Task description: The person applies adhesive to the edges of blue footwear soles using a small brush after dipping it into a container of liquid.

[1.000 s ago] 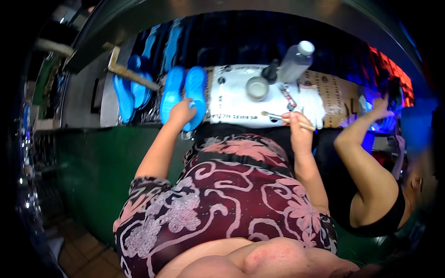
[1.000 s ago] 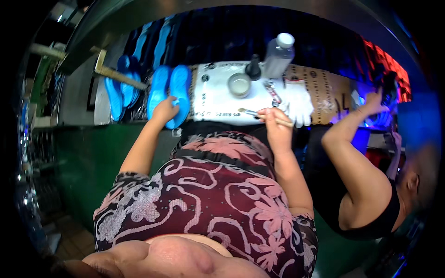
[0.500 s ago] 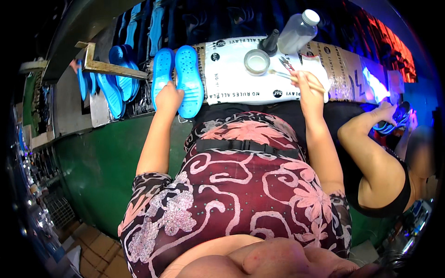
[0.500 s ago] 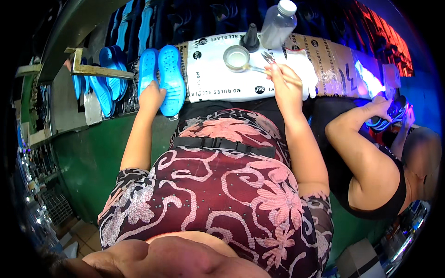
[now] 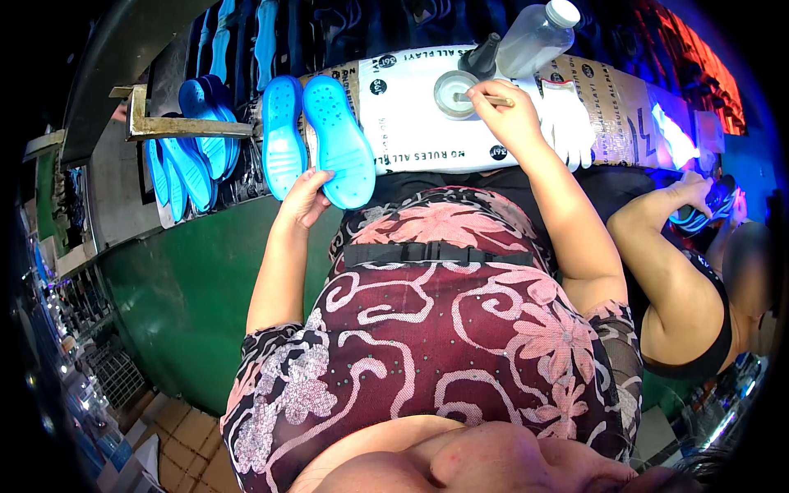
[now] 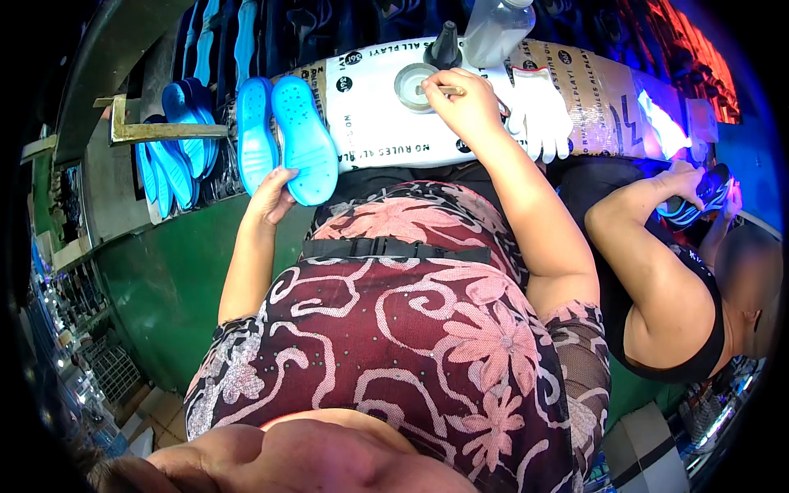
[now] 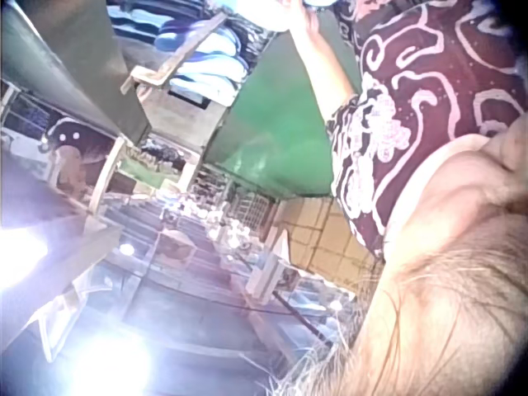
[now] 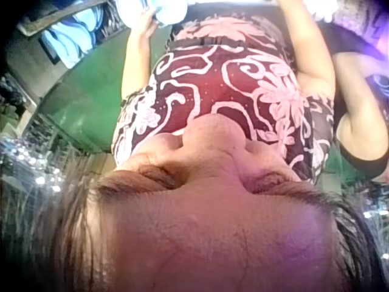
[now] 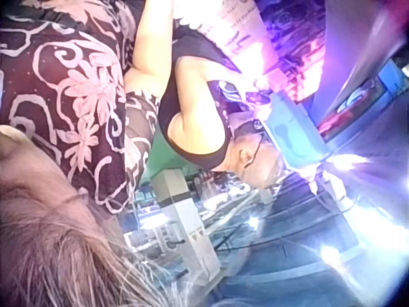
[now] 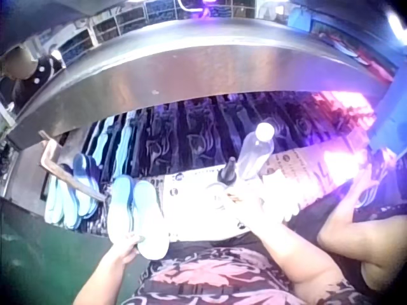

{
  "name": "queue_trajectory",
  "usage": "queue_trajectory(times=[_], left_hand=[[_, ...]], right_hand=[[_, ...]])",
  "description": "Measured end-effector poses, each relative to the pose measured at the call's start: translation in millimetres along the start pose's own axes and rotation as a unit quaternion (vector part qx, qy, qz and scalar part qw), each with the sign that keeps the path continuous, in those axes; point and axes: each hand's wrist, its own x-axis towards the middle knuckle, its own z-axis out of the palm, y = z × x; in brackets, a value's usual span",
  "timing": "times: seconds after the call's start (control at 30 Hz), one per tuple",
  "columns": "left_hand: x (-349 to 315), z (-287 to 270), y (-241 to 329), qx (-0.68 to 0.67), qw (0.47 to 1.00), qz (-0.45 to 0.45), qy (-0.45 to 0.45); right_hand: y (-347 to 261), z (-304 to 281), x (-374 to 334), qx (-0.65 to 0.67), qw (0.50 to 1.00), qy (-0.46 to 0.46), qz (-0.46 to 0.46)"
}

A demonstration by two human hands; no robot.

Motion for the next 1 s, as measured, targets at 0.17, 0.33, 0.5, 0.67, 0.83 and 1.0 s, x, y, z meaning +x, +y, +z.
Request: queue_trajectory(times=[0.17, 0.33, 0.5, 0.67, 0.83, 1.0], left_hand=[[-19.7, 29.4, 16.0, -0.037, 0.999, -0.009, -0.034], [-30.5, 66.7, 20.7, -0.052, 0.994, 0.084, -0.054], [-37.4, 111.8, 34.6, 0.145, 0.948, 0.282, 0.003], [-46.1, 142.9, 41.8, 0.206, 0.889, 0.407, 0.039], [-53.8, 159.9, 39.5, 0.242, 0.839, 0.484, 0.051], [-56.3, 157.9, 35.4, 0.297, 0.797, 0.523, 0.056]], right_hand=[[-3.7, -8.6, -7.0, 0.081, 0.996, 0.027, 0.027], [-15.2, -23.2, -17.2, 0.192, 0.975, 0.071, 0.089], [-41.3, -37.5, -39.5, 0.317, 0.940, 0.098, 0.084], [-77.4, -44.3, -68.3, 0.255, 0.966, 0.011, 0.034], [-95.8, -41.6, -69.3, 0.110, 0.985, -0.007, -0.134], [-100.3, -34.9, -70.3, 0.072, 0.979, -0.005, -0.192]])
